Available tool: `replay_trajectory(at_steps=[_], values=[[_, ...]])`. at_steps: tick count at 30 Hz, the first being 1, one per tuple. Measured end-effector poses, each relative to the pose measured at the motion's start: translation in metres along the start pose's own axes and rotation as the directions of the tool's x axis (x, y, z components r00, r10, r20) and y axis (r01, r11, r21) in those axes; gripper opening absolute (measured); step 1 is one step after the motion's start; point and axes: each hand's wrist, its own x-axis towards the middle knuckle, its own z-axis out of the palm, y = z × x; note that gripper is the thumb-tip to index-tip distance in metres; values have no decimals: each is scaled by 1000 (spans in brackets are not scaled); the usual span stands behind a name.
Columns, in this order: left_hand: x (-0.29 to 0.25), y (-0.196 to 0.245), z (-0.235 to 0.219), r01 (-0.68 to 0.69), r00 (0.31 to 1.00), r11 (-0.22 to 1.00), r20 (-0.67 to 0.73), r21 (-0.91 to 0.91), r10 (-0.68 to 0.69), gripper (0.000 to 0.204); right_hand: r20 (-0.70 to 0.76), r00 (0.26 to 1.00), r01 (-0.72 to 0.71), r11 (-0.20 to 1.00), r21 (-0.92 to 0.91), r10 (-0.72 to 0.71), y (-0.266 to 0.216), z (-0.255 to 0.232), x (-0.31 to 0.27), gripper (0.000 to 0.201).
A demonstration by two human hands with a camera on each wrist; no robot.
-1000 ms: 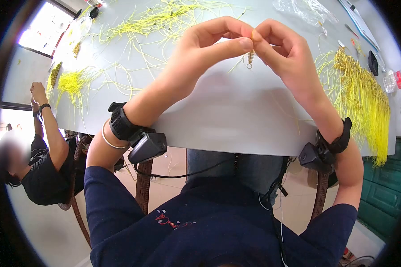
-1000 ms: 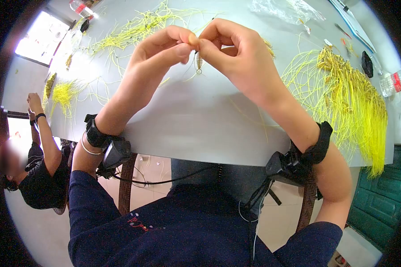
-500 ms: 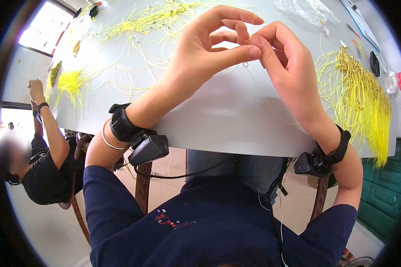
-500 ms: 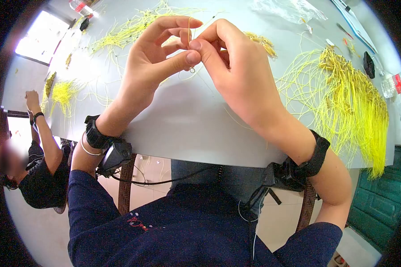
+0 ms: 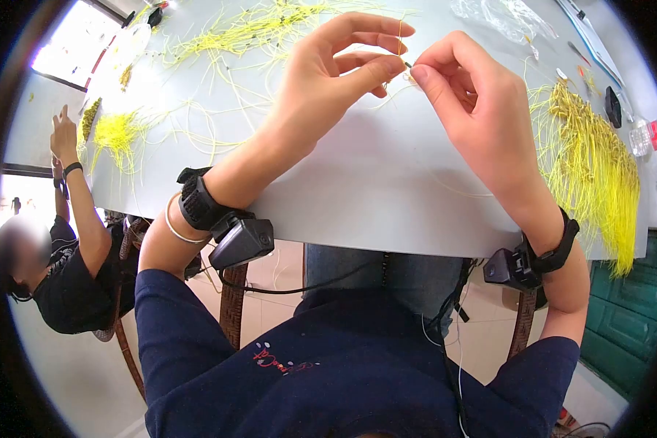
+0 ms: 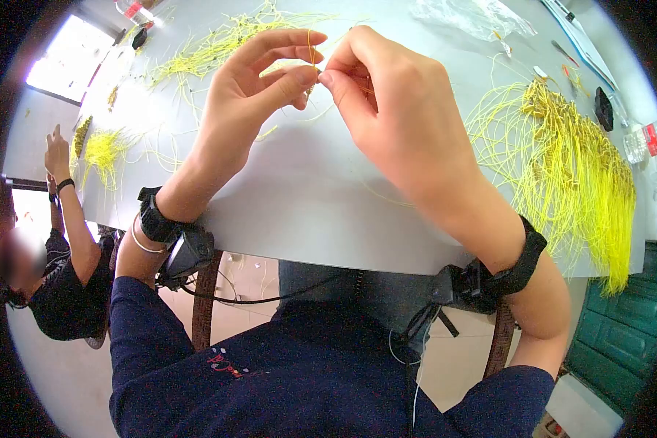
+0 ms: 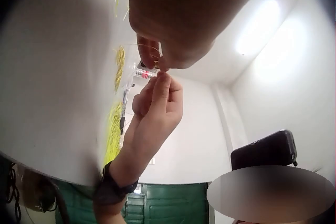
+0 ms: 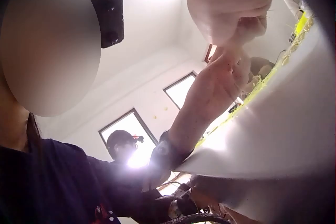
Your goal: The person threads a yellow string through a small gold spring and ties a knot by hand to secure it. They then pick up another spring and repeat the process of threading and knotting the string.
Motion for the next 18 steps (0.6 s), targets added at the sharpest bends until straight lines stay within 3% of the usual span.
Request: replay_trajectory(at_steps=[5,15,18], values=[[-2,-2,2,122,983,992,140,-7,-120,25,18,999,45,997,-66,-44,7,-8,5,5],[-1,-4,2,182,973,979,161,-92,-166,24,29,997,73,993,-94,-71,6,-6,7,5],[-1,-2,2,180,969,981,184,-69,-164,23,-34,987,157,987,20,-157,10,-3,8,6]])
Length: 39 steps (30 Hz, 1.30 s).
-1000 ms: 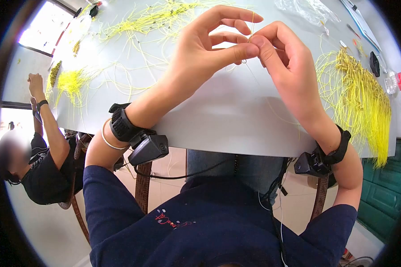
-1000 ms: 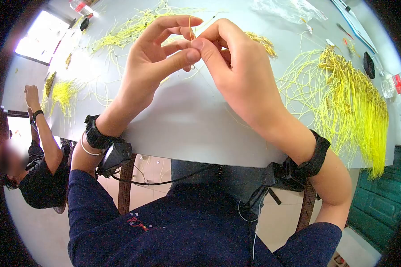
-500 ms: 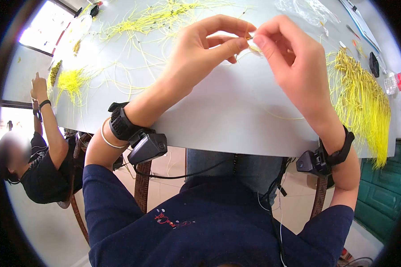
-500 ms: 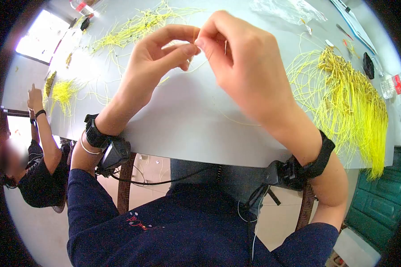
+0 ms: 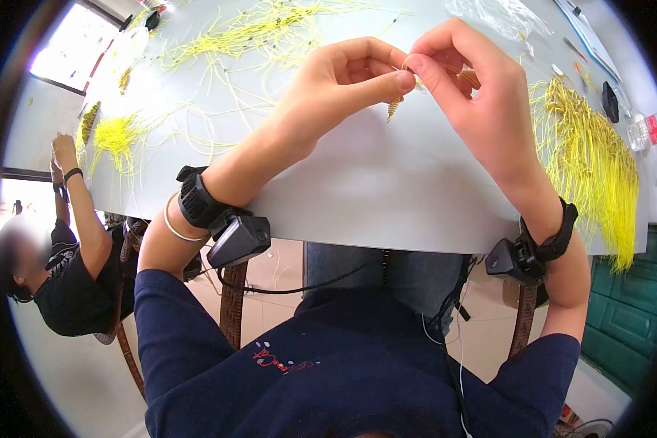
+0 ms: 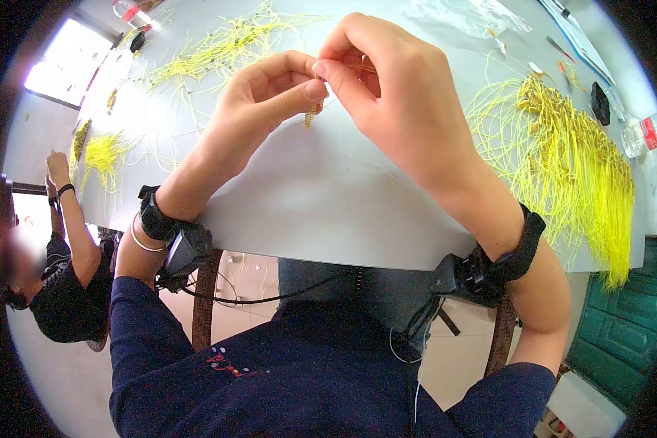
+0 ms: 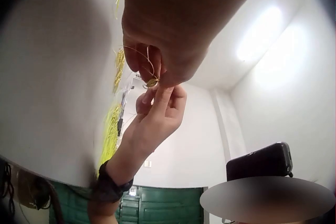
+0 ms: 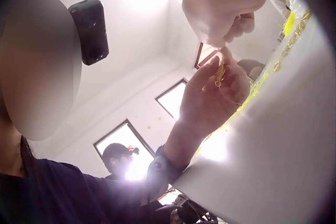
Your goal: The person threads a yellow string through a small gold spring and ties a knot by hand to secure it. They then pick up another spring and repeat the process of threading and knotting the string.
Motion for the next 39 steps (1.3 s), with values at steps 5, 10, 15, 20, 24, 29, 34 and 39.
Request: replay_trajectory(at_steps=[5,10,15,20,24,29,34,39], values=[[0,-1,-1,14,1000,1000,24,-5,-14,21,51,998,41,997,-70,-38,-4,-4,1,6],[0,1,0,13,1000,1000,5,-14,-13,19,54,998,-6,996,-90,11,-7,-5,0,3],[-1,3,-1,40,999,999,-1,-18,-40,17,76,997,-18,994,-108,26,-6,-6,1,2],[-1,3,-1,38,999,984,-14,-173,-41,9,150,951,-291,944,156,269,-6,-12,1,14],[-1,0,-10,53,996,915,84,-399,-21,6,207,923,-372,887,274,324,1,-9,3,7],[-2,4,-10,84,990,908,138,-411,-30,4,295,913,-390,815,430,281,2,-3,0,15],[-1,-1,-15,114,972,901,235,-418,-14,7,324,898,-426,768,478,296,0,-3,0,16],[-2,4,-13,146,974,921,217,-361,-69,5,432,857,-478,750,457,282,5,-7,0,19]])
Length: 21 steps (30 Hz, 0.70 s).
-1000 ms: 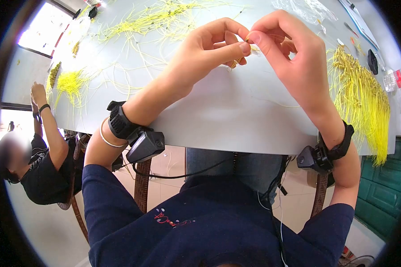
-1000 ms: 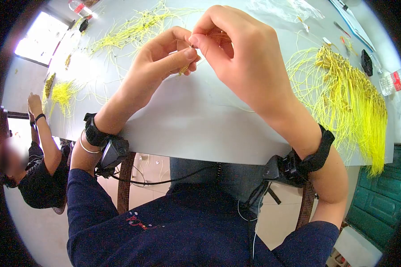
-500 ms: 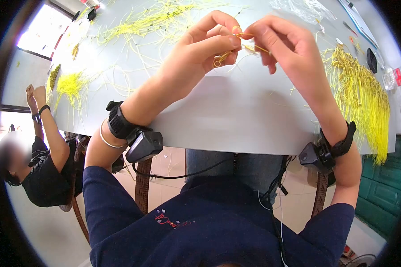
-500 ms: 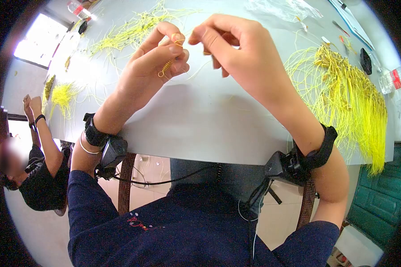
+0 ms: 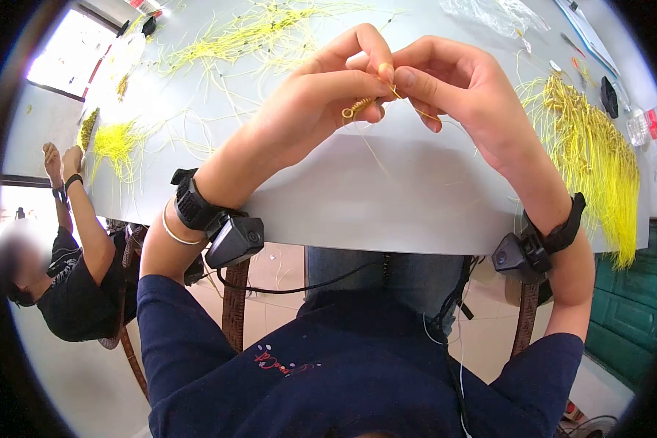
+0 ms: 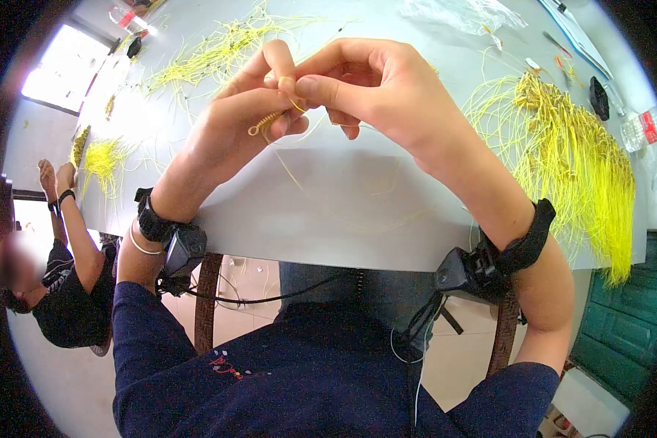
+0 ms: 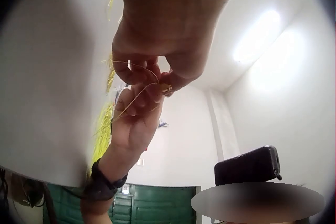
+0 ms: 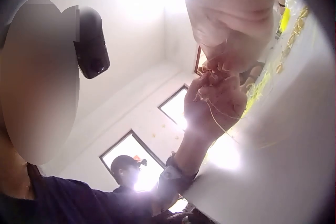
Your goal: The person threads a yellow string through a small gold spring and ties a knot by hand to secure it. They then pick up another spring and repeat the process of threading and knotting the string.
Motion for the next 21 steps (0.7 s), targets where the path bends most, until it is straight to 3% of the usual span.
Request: replay_trajectory(at_steps=[3,4,6,9,12,14,17,21], values=[[1,3,15,8,992,997,-123,77,1,8,-14,999,-33,995,99,35,0,0,0,15],[0,3,11,7,992,997,-124,77,3,8,-13,999,-43,993,106,44,1,0,1,16],[0,2,0,-16,1000,1000,15,4,16,5,-11,998,-53,992,112,55,2,1,1,17],[0,0,5,-32,997,998,-74,52,36,11,9,999,-39,996,86,38,3,4,1,18],[-1,0,10,-75,995,997,-71,26,77,12,14,996,-87,970,225,86,4,3,1,20],[0,-1,8,-101,994,994,-45,28,102,11,91,971,-237,918,317,219,7,-1,1,18],[-1,2,8,-104,994,993,-12,54,105,11,-19,989,-134,954,269,144,4,5,2,18],[-2,3,9,-63,997,994,-34,92,66,11,20,999,-49,983,179,46,4,2,3,16]])
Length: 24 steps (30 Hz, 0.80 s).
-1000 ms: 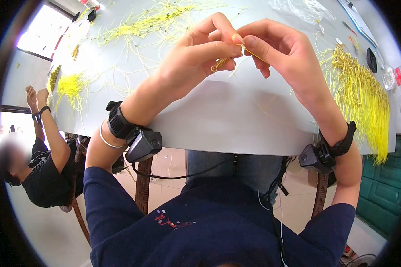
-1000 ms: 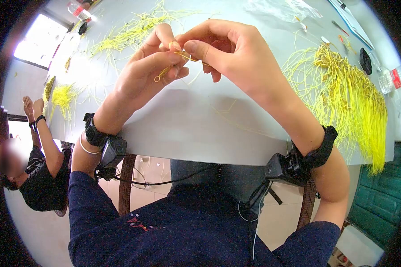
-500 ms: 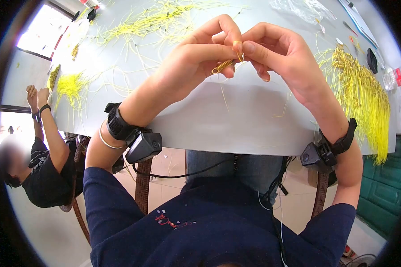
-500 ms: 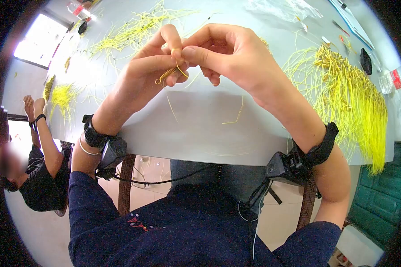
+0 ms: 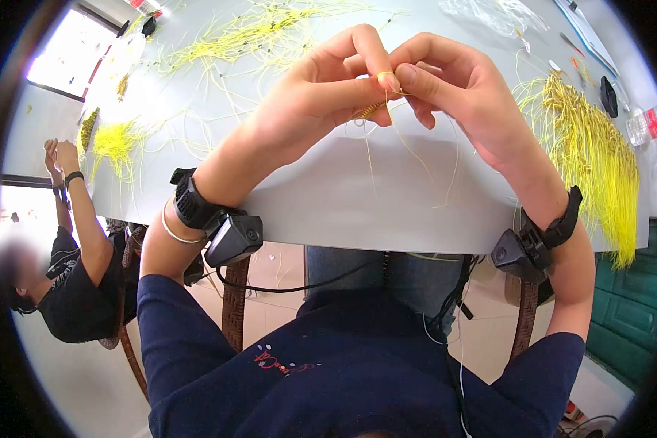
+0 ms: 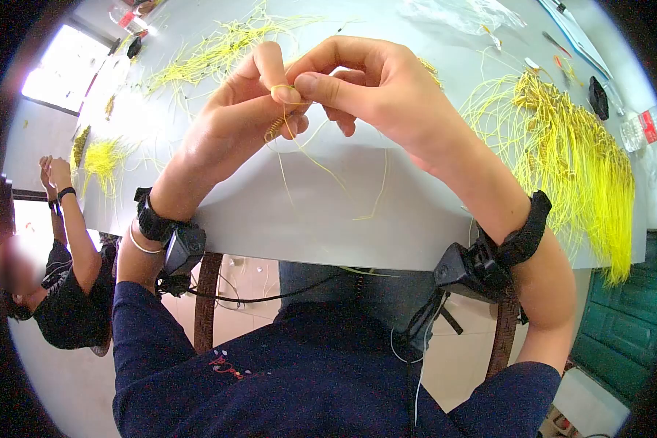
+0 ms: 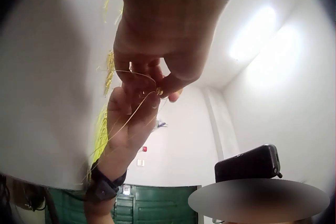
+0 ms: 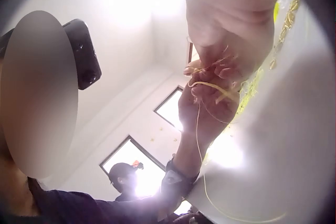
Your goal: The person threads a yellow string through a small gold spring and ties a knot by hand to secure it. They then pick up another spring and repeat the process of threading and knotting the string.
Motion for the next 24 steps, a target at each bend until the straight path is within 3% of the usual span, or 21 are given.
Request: replay_trajectory(at_steps=[2,6,8,9,11,17,20,24], values=[[0,-5,-3,2,1000,1000,1,-11,-2,11,12,993,116,978,-176,-116,0,-2,1,16],[1,-4,-4,4,1000,999,-2,43,-4,10,-13,995,95,983,-156,-99,0,3,0,16],[2,-6,-7,3,1000,998,2,61,-3,10,-25,991,-136,989,-50,135,-2,5,-1,16],[3,-7,-8,3,1000,997,12,77,-4,9,-25,991,-135,990,-51,134,-2,5,-1,16],[2,-4,-5,-22,1000,996,22,82,21,5,-52,996,63,976,-208,-76,-2,5,-1,18],[2,-3,-9,-13,999,998,47,60,10,8,45,987,159,950,-270,-153,-1,-6,4,14],[3,-4,-7,-5,1000,1000,30,6,5,9,25,983,177,897,-404,-183,-1,-11,4,14],[3,-4,-10,10,997,999,73,-43,-7,10,-3,985,158,916,-368,-171,-1,-8,4,14]])
